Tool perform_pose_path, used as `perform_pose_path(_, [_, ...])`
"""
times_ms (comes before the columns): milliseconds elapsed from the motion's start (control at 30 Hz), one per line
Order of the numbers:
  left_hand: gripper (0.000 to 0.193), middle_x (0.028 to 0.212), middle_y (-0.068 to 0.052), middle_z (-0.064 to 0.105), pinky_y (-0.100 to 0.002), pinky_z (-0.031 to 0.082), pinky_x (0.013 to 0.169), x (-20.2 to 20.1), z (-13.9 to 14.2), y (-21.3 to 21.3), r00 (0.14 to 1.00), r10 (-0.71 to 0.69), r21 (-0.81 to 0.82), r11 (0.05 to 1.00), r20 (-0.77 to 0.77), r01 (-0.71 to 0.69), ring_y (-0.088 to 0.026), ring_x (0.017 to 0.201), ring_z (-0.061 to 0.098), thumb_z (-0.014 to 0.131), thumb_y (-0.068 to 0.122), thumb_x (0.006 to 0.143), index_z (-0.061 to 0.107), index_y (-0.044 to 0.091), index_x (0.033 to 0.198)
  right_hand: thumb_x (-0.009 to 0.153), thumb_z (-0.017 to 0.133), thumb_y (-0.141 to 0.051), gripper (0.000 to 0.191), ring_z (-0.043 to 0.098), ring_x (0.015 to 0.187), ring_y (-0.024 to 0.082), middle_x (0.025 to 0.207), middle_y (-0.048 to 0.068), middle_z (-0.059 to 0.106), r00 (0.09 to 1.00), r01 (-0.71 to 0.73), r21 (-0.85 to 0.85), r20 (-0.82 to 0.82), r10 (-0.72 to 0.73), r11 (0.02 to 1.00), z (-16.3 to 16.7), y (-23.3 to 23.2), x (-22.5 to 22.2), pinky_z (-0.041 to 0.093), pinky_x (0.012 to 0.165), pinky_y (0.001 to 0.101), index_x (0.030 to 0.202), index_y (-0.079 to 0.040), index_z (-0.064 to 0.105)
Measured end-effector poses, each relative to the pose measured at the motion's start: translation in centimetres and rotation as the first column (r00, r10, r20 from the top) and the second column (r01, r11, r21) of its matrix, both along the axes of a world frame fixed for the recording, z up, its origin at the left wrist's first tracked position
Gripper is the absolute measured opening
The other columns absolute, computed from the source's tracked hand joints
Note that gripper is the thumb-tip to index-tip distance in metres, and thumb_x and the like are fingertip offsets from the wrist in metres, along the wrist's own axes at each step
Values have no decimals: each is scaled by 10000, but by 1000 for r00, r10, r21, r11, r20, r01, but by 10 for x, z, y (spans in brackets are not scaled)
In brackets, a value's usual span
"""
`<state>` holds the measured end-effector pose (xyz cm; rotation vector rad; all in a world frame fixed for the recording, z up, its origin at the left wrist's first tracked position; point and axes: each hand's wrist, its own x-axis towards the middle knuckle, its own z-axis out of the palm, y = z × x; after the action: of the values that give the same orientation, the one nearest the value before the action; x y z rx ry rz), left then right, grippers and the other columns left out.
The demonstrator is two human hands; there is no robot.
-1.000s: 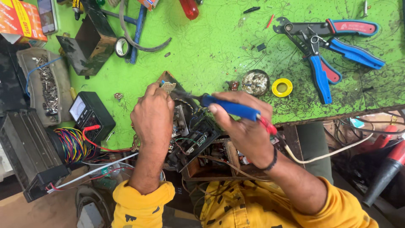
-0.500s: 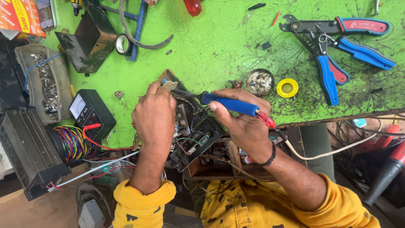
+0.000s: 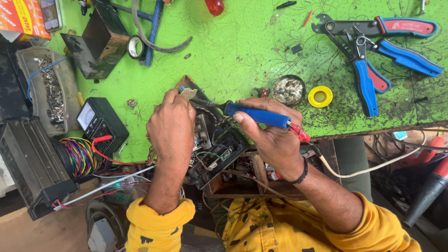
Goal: The person uses a soldering iron to work on a small electronic device, then switches to a screwdriver to remove screws from a remote control. They separate the remote's casing and place the screwdriver on the table.
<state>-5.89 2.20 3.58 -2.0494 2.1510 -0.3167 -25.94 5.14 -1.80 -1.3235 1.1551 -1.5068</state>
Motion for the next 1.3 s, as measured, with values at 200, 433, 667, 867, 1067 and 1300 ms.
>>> perform_pose_path(200, [130, 1230, -95, 713, -440, 593, 705, 0, 0, 0, 1000, 2, 9, 1000, -11, -2, -333, 889, 731, 764, 162, 850, 719, 48, 891, 930, 823, -116, 187, 768, 876, 193, 1011, 113, 779, 1000, -11, 22, -9, 12, 1000, 3, 0, -1, 596, 800, 291, 1051, -5, 734])
perform_pose_path(433, [123, 1250, -89, 714, -449, 592, 712, 0, 0, 1, 1000, 9, 4, 1000, -7, -9, -339, 882, 731, 763, 160, 858, 719, 49, 885, 931, 821, -107, 174, 771, 887, 196, 1010, 108, 779, 999, -20, 15, -27, 20, 1000, 2, -1, 0, 600, 812, 297, 1047, -8, 737])
perform_pose_path(667, [122, 1251, -81, 715, -454, 590, 712, -2, 2, 1, 1000, 8, -10, 1000, -20, -8, -343, 878, 730, 763, 154, 853, 719, 48, 895, 922, 810, -63, 163, 784, 931, 213, 1042, 118, 779, 999, -46, -12, 9, 46, 999, 3, -1, -1, 615, 843, 302, 1048, -5, 724])
perform_pose_path(867, [126, 1249, -74, 712, -464, 586, 712, -2, 4, 0, 999, 26, 5, 1000, -22, -26, -344, 872, 726, 765, 158, 853, 721, 51, 903, 924, 807, -41, 169, 790, 967, 220, 1072, 125, 779, 997, -67, -23, 41, 68, 998, 3, -2, 0, 624, 864, 311, 1056, 4, 711])
perform_pose_path(1067, [132, 1245, -75, 712, -462, 585, 703, -1, 2, 1, 1000, 19, -8, 1000, -21, -19, -348, 863, 724, 770, 170, 855, 727, 56, 906, 933, 786, -59, 152, 790, 980, 224, 1079, 126, 779, 996, -84, -9, 27, 84, 996, 5, -3, -2, 623, 881, 318, 1053, 8, 720])
perform_pose_path(1300, [116, 1236, -67, 715, -464, 587, 700, -1, 1, 2, 999, 26, -25, 999, -38, -27, -356, 871, 724, 776, 174, 841, 729, 77, 883, 931, 780, -73, 157, 788, 970, 224, 1065, 127, 779, 996, -86, -22, -24, 85, 996, 6, -4, -4, 620, 871, 314, 1051, 12, 727])
